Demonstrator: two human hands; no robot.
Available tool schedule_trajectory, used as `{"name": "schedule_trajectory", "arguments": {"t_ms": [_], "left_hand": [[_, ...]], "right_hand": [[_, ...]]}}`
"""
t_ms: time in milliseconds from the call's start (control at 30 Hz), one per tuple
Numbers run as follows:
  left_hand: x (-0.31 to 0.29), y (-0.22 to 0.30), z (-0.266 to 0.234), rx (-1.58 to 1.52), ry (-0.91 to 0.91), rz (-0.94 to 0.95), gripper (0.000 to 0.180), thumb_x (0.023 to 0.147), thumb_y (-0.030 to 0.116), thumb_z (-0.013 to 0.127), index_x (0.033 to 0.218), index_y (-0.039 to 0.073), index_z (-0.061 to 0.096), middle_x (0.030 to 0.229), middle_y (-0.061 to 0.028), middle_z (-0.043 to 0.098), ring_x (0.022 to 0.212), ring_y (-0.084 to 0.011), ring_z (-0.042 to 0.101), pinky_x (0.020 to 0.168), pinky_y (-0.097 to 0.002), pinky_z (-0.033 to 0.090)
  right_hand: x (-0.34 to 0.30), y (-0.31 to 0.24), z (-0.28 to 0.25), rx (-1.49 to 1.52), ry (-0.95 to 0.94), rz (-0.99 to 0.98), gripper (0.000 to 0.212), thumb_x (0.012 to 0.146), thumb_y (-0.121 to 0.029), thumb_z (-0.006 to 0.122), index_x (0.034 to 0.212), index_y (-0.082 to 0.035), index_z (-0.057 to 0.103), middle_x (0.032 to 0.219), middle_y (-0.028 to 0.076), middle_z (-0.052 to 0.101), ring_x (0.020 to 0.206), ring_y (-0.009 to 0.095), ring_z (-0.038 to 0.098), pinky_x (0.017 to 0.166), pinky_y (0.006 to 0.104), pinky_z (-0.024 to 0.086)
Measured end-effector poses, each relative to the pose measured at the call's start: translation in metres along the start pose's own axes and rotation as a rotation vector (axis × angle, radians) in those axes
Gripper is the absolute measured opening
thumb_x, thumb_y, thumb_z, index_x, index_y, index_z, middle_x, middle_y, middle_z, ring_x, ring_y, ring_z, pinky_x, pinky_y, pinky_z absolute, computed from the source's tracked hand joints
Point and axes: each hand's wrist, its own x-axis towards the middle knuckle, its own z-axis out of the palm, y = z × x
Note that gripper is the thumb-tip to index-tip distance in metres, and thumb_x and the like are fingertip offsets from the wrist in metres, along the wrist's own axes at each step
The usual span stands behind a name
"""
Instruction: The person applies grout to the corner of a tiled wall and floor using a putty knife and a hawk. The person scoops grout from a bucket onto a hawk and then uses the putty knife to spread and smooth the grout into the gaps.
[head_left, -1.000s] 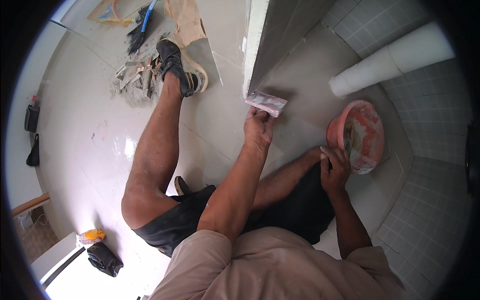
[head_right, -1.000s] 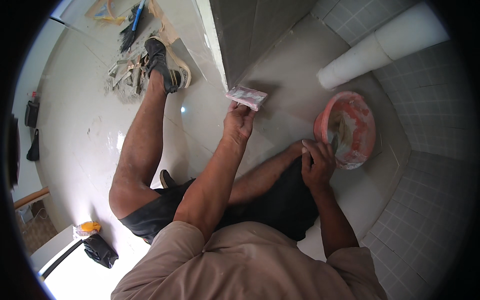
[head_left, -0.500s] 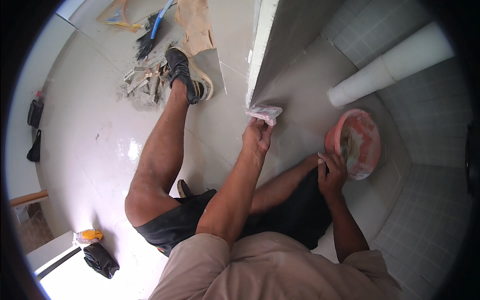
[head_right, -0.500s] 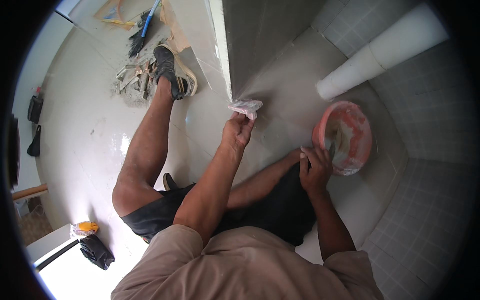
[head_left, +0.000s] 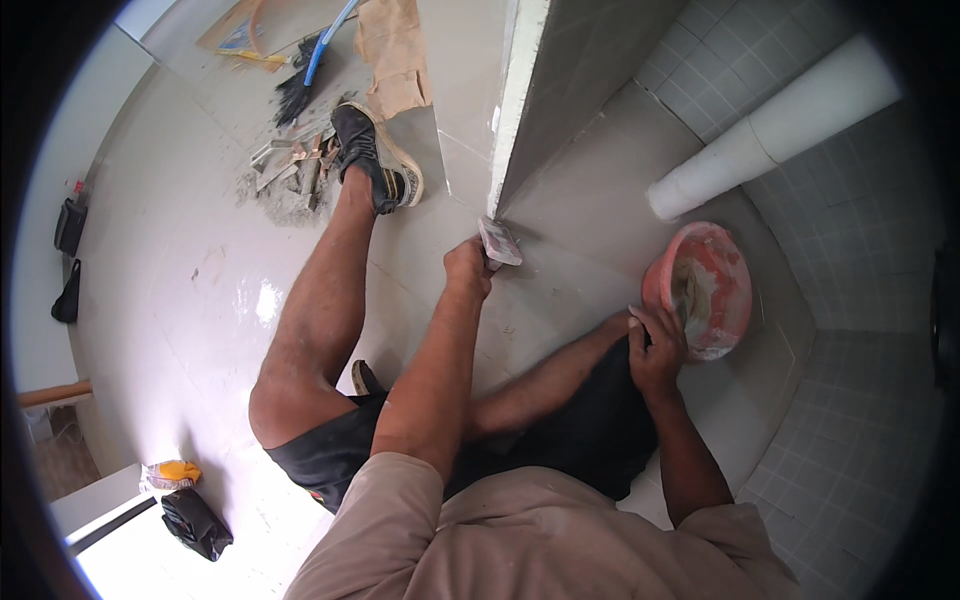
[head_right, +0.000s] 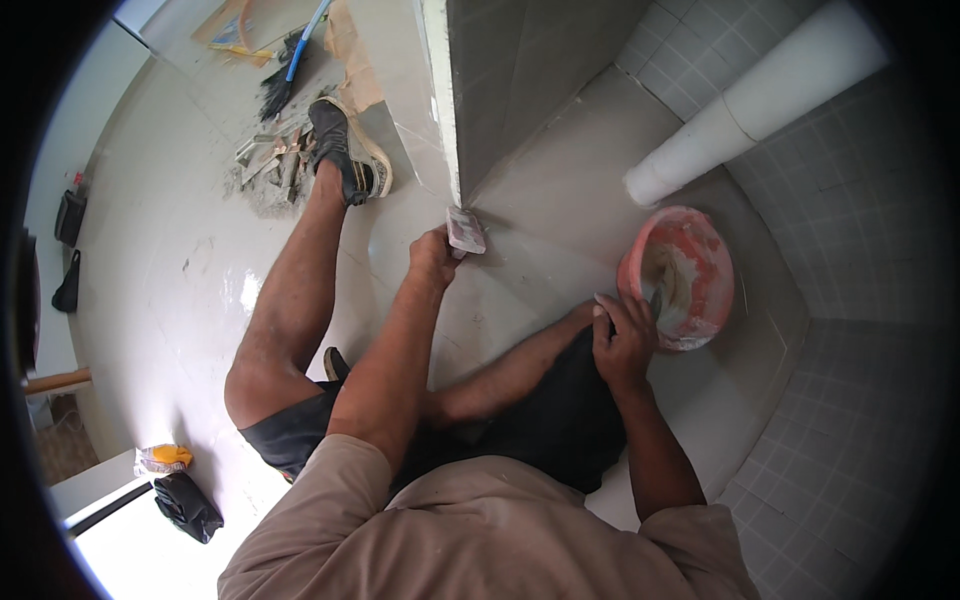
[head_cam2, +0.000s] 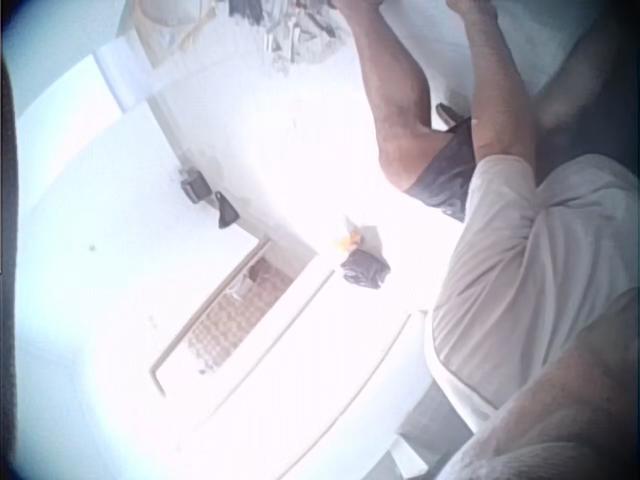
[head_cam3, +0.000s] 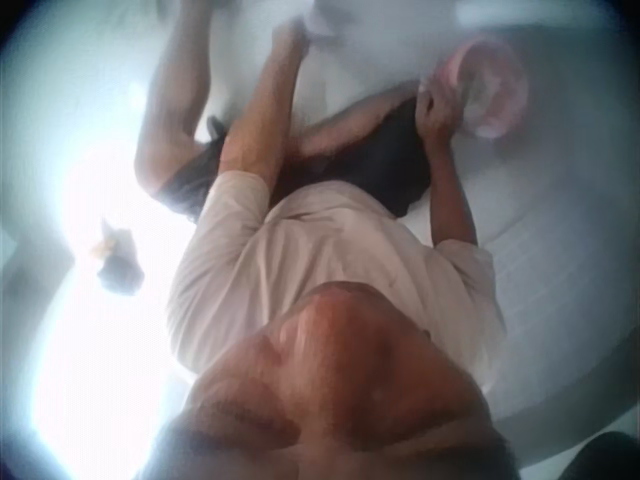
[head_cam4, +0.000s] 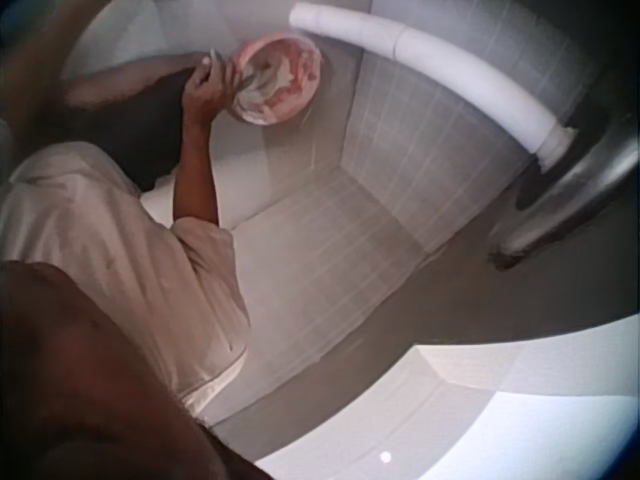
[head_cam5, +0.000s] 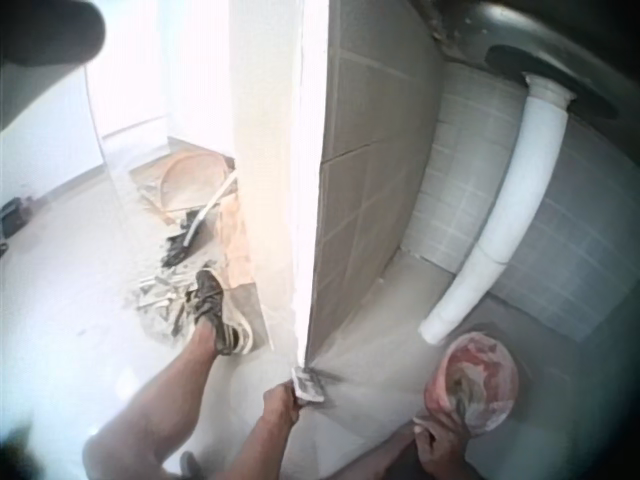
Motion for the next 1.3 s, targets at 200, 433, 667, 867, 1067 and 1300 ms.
{"name": "schedule_trajectory", "arguments": {"t_ms": [200,433,667,867,1067,1300], "left_hand": [[0.000,0.018,-0.021,0.042,-0.235,0.011,0.033,0.093,-0.003,0.054,0.121,-0.015,0.066,0.109,-0.0223,0.069,0.091,-0.0319,0.071,0.079,-0.0452,0.060],[0.003,0.009,-0.020,0.005,-0.198,-0.068,0.038,0.094,-0.004,0.049,0.129,-0.016,0.059,0.117,-0.0252,0.066,0.098,-0.0355,0.069,0.087,-0.0477,0.058],[0.015,-0.008,-0.014,-0.128,-0.175,-0.187,0.037,0.097,-0.003,0.043,0.130,-0.013,0.057,0.122,-0.0246,0.064,0.110,-0.0376,0.065,0.096,-0.0487,0.056],[0.014,-0.027,0.007,-0.287,-0.240,-0.261,0.046,0.098,-0.007,0.037,0.144,-0.008,0.044,0.138,-0.0225,0.054,0.125,-0.0378,0.057,0.110,-0.0514,0.050],[-0.002,-0.028,0.021,-0.445,-0.225,-0.190,0.050,0.096,-0.011,0.041,0.145,-0.001,0.044,0.139,-0.0204,0.053,0.128,-0.0347,0.057,0.112,-0.0512,0.049],[-0.047,-0.024,0.003,-0.303,-0.345,-0.088,0.051,0.093,-0.008,0.045,0.144,-0.004,0.046,0.131,-0.0178,0.062,0.117,-0.0323,0.064,0.099,-0.0466,0.054]], "right_hand": [[-0.002,-0.001,0.000,-0.003,-0.027,0.033,0.016,0.090,-0.010,0.067,0.104,-0.004,0.074,0.093,0.013,0.067,0.088,0.035,0.062,0.079,0.0460,0.050],[0.002,0.000,0.000,-0.012,-0.001,-0.008,0.017,0.089,-0.010,0.067,0.103,-0.005,0.074,0.091,0.013,0.066,0.086,0.035,0.061,0.077,0.0462,0.050],[0.000,-0.003,0.001,-0.002,-0.033,0.040,0.017,0.089,-0.010,0.067,0.104,-0.005,0.074,0.092,0.013,0.067,0.087,0.035,0.062,0.077,0.0456,0.050],[0.000,0.001,0.001,0.002,-0.014,0.006,0.017,0.088,-0.008,0.068,0.103,-0.005,0.074,0.093,0.013,0.067,0.088,0.035,0.062,0.078,0.0454,0.050],[0.002,-0.004,0.005,-0.003,-0.029,0.003,0.018,0.088,-0.007,0.067,0.104,-0.005,0.074,0.092,0.012,0.068,0.090,0.035,0.062,0.080,0.0452,0.050],[-0.001,0.000,0.005,0.005,-0.054,0.009,0.016,0.090,-0.008,0.066,0.102,-0.004,0.075,0.095,0.013,0.070,0.092,0.035,0.063,0.084,0.0465,0.050]]}}
